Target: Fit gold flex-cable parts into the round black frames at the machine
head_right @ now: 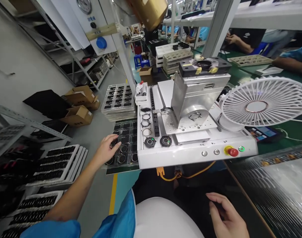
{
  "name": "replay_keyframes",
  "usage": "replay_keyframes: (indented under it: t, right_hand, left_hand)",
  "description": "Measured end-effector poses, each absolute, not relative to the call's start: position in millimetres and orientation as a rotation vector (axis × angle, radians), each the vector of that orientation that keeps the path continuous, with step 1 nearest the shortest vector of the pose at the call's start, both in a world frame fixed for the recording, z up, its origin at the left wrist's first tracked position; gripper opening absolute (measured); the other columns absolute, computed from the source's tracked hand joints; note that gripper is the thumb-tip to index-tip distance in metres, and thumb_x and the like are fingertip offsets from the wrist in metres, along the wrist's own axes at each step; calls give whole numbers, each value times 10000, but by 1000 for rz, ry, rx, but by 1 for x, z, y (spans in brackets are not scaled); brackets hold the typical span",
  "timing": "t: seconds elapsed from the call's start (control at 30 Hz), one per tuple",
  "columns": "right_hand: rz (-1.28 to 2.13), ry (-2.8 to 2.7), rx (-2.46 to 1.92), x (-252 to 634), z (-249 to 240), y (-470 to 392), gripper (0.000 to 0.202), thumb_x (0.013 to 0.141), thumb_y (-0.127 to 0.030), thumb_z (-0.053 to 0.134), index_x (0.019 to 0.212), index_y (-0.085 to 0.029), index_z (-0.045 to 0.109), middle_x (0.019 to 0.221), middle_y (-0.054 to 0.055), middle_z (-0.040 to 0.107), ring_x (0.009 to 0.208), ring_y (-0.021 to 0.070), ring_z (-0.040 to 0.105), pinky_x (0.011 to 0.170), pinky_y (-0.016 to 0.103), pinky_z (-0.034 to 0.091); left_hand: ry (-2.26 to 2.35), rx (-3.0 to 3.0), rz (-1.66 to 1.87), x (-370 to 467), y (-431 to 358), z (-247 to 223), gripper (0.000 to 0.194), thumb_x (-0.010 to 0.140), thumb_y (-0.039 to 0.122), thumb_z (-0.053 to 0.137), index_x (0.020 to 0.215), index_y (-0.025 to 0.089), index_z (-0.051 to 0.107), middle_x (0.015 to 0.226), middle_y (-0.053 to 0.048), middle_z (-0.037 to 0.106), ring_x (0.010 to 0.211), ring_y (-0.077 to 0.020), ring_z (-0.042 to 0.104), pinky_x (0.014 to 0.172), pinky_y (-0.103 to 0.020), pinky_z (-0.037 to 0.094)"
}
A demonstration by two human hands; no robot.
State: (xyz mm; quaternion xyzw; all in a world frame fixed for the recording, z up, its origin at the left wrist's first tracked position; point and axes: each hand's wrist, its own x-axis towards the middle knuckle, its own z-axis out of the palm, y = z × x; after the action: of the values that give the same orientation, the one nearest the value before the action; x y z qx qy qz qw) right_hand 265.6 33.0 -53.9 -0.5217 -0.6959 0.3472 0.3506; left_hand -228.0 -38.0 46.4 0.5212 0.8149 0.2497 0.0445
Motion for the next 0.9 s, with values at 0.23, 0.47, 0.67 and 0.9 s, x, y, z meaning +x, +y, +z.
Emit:
replay_keyframes:
  t: [0.23, 0.47, 0.67, 0.9]
  right_hand:
    - [945, -1878, -1278, 248, -47, 32, 190, 924, -362, 591, 882, -231, 722, 946, 70, 736, 841, 223, 730, 692, 246, 599]
    - [969, -1907, -1350, 246, -35, 28, 212, 972, -305, 500, 882, -222, 673, 936, 66, 700, 792, 205, 677, 648, 276, 531]
    - [999, -1926, -1366, 247, -38, 29, 213, 978, -330, 509, 895, -227, 676, 955, 57, 695, 772, 198, 673, 593, 263, 513]
    - [997, -1974, -1311, 234, -28, 36, 205, 974, -330, 519, 886, -227, 672, 921, 55, 695, 798, 204, 679, 667, 277, 543]
  left_hand:
    - [2544, 1645, 458, -292, -51, 10, 512, 874, 612, 456, 865, 230, 797, 1206, -179, 752, 1197, -405, 641, 1034, -538, 504]
    - [2409, 1578, 843, -330, -47, -14, 553, 703, 804, 634, 658, 270, 773, 1224, -167, 730, 1060, -416, 688, 929, -522, 556]
    - [2103, 1145, 1417, -276, -36, 15, 456, 649, 686, 824, 608, 239, 740, 1218, -123, 731, 1126, -359, 683, 1031, -474, 542]
    - [1506, 220, 1779, -204, -1, 34, 214, 890, 338, 737, 769, 165, 763, 1040, -72, 775, 900, -228, 772, 685, -264, 635]
